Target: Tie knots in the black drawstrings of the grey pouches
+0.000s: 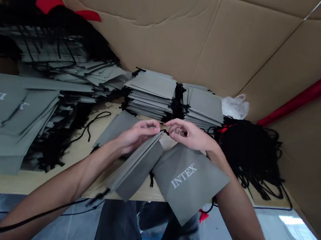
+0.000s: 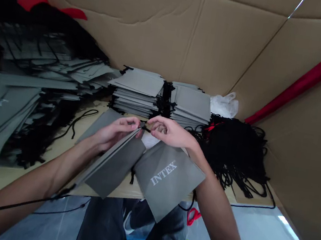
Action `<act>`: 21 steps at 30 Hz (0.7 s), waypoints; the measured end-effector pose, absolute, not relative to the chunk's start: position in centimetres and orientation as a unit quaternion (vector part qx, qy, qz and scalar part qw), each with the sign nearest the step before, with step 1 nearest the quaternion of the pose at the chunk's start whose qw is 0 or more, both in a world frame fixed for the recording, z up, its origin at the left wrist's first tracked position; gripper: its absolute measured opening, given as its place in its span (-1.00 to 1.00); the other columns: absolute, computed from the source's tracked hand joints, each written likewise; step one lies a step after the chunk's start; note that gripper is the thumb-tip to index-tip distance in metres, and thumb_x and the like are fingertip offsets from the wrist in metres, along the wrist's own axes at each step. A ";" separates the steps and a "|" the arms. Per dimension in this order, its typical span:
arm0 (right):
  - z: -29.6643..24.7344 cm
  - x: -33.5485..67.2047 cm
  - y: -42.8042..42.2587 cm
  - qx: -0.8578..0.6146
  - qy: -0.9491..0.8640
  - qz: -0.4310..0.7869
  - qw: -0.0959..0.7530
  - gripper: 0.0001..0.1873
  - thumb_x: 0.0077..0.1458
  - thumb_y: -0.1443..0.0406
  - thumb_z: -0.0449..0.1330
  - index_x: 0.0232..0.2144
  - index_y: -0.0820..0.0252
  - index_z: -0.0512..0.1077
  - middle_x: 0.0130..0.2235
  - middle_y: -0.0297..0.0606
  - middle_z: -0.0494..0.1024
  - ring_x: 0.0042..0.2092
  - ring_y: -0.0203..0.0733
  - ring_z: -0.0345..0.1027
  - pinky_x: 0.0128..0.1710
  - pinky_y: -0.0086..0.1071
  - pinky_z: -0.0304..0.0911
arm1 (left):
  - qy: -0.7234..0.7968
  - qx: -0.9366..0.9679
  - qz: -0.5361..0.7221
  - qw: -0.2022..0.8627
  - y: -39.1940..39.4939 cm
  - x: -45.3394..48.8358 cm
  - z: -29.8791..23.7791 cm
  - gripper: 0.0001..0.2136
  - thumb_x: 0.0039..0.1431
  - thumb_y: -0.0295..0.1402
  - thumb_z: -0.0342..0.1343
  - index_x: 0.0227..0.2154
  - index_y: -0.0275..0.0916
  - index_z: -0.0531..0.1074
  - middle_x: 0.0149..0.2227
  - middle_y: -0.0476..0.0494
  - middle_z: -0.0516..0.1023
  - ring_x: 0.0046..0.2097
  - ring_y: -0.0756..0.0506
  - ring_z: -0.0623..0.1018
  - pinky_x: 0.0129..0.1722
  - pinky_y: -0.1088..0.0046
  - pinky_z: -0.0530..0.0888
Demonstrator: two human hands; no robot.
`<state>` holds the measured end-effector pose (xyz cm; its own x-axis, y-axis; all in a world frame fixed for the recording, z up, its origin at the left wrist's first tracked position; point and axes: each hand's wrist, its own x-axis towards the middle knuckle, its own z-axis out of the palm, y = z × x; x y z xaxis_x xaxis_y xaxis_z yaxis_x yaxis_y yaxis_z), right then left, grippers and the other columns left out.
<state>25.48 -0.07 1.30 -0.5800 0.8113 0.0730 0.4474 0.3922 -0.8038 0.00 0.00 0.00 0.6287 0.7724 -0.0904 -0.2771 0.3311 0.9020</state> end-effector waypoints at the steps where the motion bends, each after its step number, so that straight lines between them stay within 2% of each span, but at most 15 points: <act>1: 1.5 25.7 -0.2 -0.392 -0.798 0.393 0.233 -0.57 0.32 0.19 0.28 0.17 0.20 0.46 -0.09 -0.17 0.67 -0.13 -0.19 0.53 -0.13 -0.34 0.40 | 0.257 0.466 0.337 0.776 0.0 0.0 -0.1 -0.69 0.08 -0.26 0.47 -0.29 -0.27 0.47 -0.37 -0.08 0.57 -0.35 -0.01 0.51 -0.33 0.55 0.42; 4: 2.1 26.4 -0.3 -0.396 -0.789 0.407 0.236 -0.63 0.25 0.29 0.27 0.09 0.21 0.50 -0.13 -0.18 0.65 -0.17 -0.21 0.49 -0.15 -0.34 0.40 | 0.236 0.436 0.326 0.805 0.2 0.2 -0.3 -0.74 0.10 -0.23 0.39 -0.30 -0.27 0.48 -0.41 -0.10 0.51 -0.33 -0.04 0.48 -0.29 0.52 0.41; 6: 2.7 27.1 -0.6 -0.376 -0.783 0.428 0.250 -0.58 0.14 0.37 0.25 0.08 0.19 0.49 -0.08 -0.17 0.62 -0.14 -0.20 0.47 -0.11 -0.32 0.41 | 0.228 0.404 0.310 0.830 0.3 0.3 -0.4 -0.72 0.15 -0.15 0.34 -0.34 -0.28 0.48 -0.44 -0.10 0.45 -0.35 -0.05 0.44 -0.29 0.49 0.42; 8: 3.5 27.9 -1.4 -0.359 -0.769 0.452 0.277 -0.50 -0.01 0.41 0.26 0.04 0.15 0.48 -0.01 -0.15 0.59 -0.08 -0.16 0.45 -0.05 -0.27 0.42 | 0.225 0.393 0.302 0.839 0.3 0.3 -0.4 -0.68 0.19 -0.09 0.29 -0.37 -0.29 0.48 -0.43 -0.12 0.43 -0.34 -0.06 0.44 -0.28 0.46 0.43; 10: 4.5 28.5 -2.3 -0.369 -0.722 0.478 0.338 -0.48 -0.13 0.43 0.23 -0.04 0.12 0.45 0.05 -0.11 0.56 0.01 -0.11 0.46 -0.01 -0.24 0.43 | 0.225 0.421 0.315 0.820 0.2 0.3 -0.5 -0.73 0.18 -0.16 0.30 -0.38 -0.29 0.48 -0.41 -0.14 0.48 -0.31 -0.07 0.47 -0.24 0.45 0.44; 12: 5.5 29.0 -3.3 -0.395 -0.696 0.472 0.371 -0.54 -0.16 0.43 0.20 -0.12 0.12 0.44 0.01 -0.10 0.56 0.01 -0.09 0.47 -0.02 -0.24 0.43 | 0.233 0.462 0.329 0.790 0.0 0.2 -0.5 -0.83 0.15 -0.28 0.29 -0.34 -0.29 0.50 -0.36 -0.16 0.55 -0.27 -0.09 0.53 -0.17 0.43 0.47; 14: 6.6 29.3 -4.0 -0.418 -0.690 0.455 0.378 -0.65 -0.14 0.38 0.19 -0.20 0.12 0.39 -0.03 -0.08 0.59 -0.13 -0.12 0.49 -0.14 -0.23 0.43 | 0.245 0.498 0.322 0.767 0.1 0.0 -0.5 -0.86 0.19 -0.33 0.26 -0.29 -0.31 0.54 -0.32 -0.19 0.60 -0.23 -0.12 0.59 -0.11 0.39 0.49; 16: 7.9 29.8 -4.6 -0.448 -0.686 0.435 0.373 -0.71 -0.12 0.34 0.20 -0.24 0.12 0.37 -0.02 -0.03 0.62 -0.25 -0.16 0.46 -0.21 -0.21 0.41 | 0.253 0.523 0.301 0.756 0.3 -0.3 -0.5 -0.79 0.28 -0.26 0.24 -0.21 -0.34 0.57 -0.29 -0.22 0.62 -0.22 -0.15 0.62 -0.10 0.35 0.51; 20: 11.3 31.4 -5.5 -0.474 -0.646 0.441 0.405 -0.69 -0.16 0.43 0.28 -0.26 0.17 0.47 0.04 0.01 0.67 -0.29 -0.25 0.45 -0.23 -0.22 0.36 | 0.247 0.562 0.271 0.741 0.8 -1.0 -0.6 -0.65 0.40 -0.12 0.19 -0.04 -0.34 0.60 -0.35 -0.19 0.60 -0.27 -0.14 0.61 -0.18 0.37 0.49; 21: 12.3 31.8 -5.9 -0.485 -0.642 0.411 0.428 -0.70 -0.15 0.44 0.30 -0.27 0.18 0.49 0.04 0.02 0.67 -0.23 -0.22 0.50 -0.19 -0.21 0.37 | 0.242 0.572 0.266 0.738 0.8 -1.1 -0.6 -0.63 0.41 -0.11 0.18 -0.01 -0.35 0.59 -0.37 -0.18 0.59 -0.29 -0.12 0.60 -0.20 0.38 0.48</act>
<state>31.78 -5.90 12.29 -0.1634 0.9751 0.1501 0.2714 0.1907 -0.9434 -1.12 0.77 -0.60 0.7420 0.6683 -0.0531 -0.1154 0.2054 0.9718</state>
